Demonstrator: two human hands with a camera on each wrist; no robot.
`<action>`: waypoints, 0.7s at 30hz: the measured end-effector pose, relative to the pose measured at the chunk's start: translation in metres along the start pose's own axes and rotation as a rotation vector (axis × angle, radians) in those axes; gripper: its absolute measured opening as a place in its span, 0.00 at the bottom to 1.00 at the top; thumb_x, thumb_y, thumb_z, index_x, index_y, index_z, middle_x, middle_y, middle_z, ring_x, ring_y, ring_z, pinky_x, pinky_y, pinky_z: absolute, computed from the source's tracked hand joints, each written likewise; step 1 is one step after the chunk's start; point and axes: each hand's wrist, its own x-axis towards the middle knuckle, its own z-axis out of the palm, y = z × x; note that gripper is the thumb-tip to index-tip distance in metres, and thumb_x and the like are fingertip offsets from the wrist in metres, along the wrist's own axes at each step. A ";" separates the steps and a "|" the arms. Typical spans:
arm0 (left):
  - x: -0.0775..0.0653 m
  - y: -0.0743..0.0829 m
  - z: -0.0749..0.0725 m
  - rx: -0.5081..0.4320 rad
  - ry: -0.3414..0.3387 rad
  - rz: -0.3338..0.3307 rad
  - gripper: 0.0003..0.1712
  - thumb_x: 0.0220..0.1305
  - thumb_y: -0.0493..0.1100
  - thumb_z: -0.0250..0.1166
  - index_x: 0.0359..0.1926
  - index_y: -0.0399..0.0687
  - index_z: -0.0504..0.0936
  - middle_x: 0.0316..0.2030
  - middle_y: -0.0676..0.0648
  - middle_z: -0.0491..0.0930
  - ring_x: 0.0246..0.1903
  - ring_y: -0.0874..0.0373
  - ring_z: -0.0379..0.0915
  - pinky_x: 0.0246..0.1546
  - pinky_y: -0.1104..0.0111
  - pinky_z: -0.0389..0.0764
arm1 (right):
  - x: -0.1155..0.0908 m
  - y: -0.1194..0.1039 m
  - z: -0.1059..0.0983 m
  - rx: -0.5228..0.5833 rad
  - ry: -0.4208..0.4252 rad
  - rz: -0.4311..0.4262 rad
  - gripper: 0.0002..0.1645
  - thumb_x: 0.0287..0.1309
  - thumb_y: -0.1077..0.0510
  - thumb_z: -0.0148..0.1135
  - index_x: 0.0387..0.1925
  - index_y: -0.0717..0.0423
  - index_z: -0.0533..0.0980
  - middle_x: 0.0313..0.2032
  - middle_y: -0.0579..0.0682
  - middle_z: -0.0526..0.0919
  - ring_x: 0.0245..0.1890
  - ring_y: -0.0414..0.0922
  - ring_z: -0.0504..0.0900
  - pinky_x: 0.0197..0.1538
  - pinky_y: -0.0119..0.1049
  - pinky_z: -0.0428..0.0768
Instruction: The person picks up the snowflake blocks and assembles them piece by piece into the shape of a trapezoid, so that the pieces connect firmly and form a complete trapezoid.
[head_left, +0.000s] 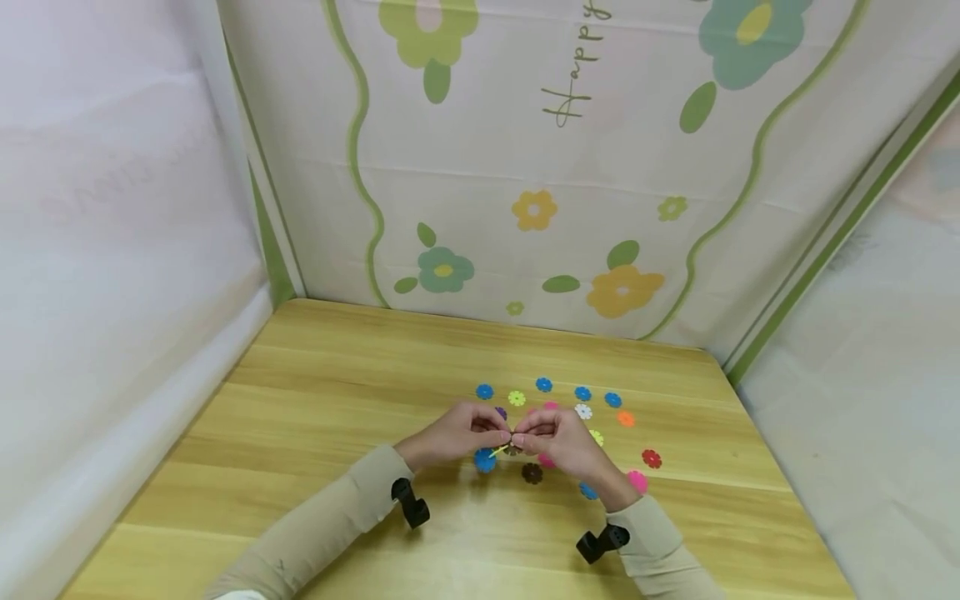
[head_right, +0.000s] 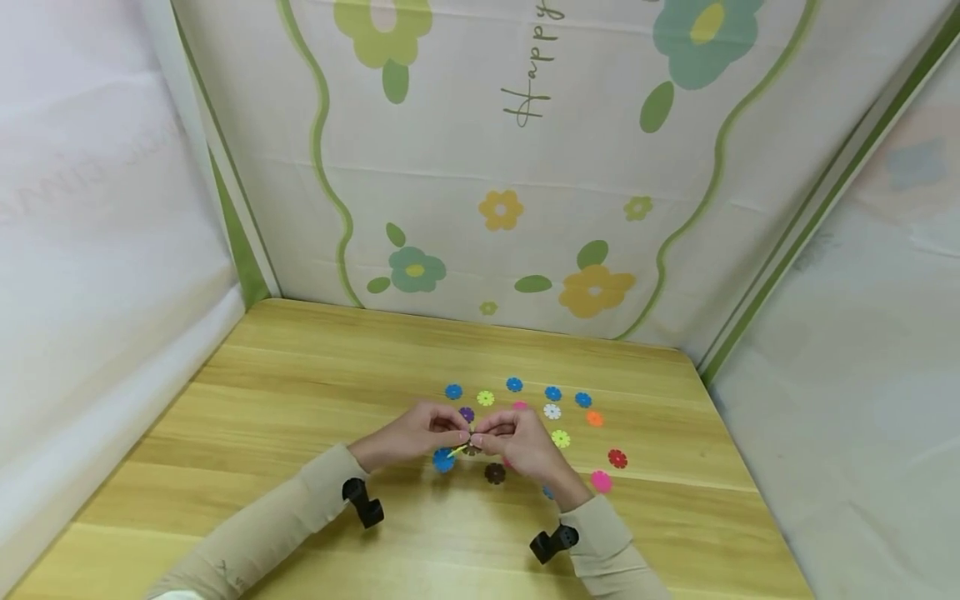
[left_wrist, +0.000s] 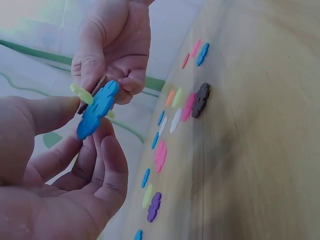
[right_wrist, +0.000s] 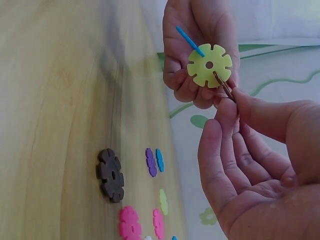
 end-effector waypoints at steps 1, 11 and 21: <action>0.000 -0.001 0.001 -0.004 -0.007 0.002 0.10 0.78 0.44 0.64 0.49 0.43 0.88 0.41 0.48 0.86 0.39 0.60 0.80 0.43 0.72 0.81 | 0.000 0.001 0.000 -0.001 -0.002 -0.005 0.12 0.69 0.56 0.71 0.45 0.62 0.86 0.40 0.58 0.89 0.41 0.58 0.91 0.42 0.47 0.90; -0.006 -0.007 0.001 -0.012 0.017 -0.019 0.10 0.79 0.43 0.62 0.47 0.43 0.87 0.43 0.46 0.85 0.39 0.59 0.79 0.44 0.70 0.81 | -0.001 0.000 -0.010 -0.083 -0.048 -0.070 0.16 0.71 0.55 0.69 0.49 0.64 0.83 0.45 0.56 0.88 0.44 0.50 0.89 0.48 0.43 0.89; -0.015 -0.012 -0.005 -0.009 0.060 -0.047 0.11 0.79 0.45 0.62 0.48 0.44 0.88 0.45 0.45 0.85 0.42 0.59 0.78 0.45 0.70 0.80 | -0.003 0.016 -0.022 -0.593 -0.237 -0.308 0.14 0.65 0.59 0.74 0.49 0.61 0.85 0.40 0.51 0.89 0.38 0.36 0.84 0.43 0.32 0.87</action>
